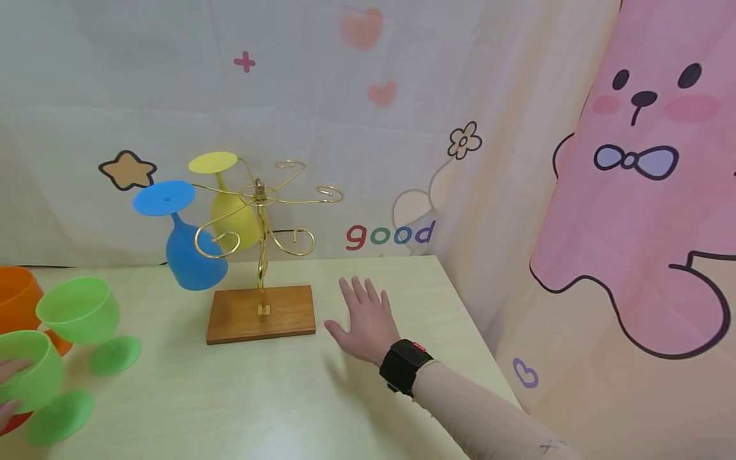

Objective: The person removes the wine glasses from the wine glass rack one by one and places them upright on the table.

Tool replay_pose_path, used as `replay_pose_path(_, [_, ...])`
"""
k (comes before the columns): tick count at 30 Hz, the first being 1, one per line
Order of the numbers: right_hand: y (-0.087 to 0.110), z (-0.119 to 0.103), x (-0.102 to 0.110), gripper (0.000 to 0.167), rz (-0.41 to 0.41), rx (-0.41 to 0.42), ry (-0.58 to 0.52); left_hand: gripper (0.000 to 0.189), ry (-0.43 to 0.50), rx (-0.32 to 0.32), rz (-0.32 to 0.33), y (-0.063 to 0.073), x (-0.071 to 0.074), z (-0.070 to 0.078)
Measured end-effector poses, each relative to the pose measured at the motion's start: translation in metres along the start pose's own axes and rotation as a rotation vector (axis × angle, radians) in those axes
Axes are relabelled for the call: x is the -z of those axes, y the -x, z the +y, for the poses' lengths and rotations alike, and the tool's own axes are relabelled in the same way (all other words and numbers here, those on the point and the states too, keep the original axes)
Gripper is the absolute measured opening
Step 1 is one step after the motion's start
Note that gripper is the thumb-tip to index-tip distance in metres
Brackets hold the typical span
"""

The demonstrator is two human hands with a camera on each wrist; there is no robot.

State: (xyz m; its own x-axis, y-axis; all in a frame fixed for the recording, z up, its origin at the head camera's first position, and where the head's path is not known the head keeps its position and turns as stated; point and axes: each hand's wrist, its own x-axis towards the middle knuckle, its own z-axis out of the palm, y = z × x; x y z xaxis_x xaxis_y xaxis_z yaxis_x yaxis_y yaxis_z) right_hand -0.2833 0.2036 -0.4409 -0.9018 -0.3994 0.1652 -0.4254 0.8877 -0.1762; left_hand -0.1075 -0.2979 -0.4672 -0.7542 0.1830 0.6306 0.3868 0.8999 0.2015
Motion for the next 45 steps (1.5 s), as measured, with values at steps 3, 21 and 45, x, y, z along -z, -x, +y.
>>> replay_pose_path(3, [0.0, 0.002, 0.005, 0.082, 0.006, -0.001, 0.005, 0.064, -0.02, -0.025, -0.014, -0.017, 0.008, 0.014])
replay_pose_path(21, [-0.011, -0.015, 0.081, 0.085, 0.236, 0.249, 0.008, 0.088, -0.103, -0.251, -0.193, -0.044, -0.034, 0.069])
replay_pose_path(45, [-0.052, -0.08, 0.114, 0.079, 0.401, 0.736, 0.099, 0.094, -0.101, -0.253, -0.264, -0.023, -0.068, 0.08])
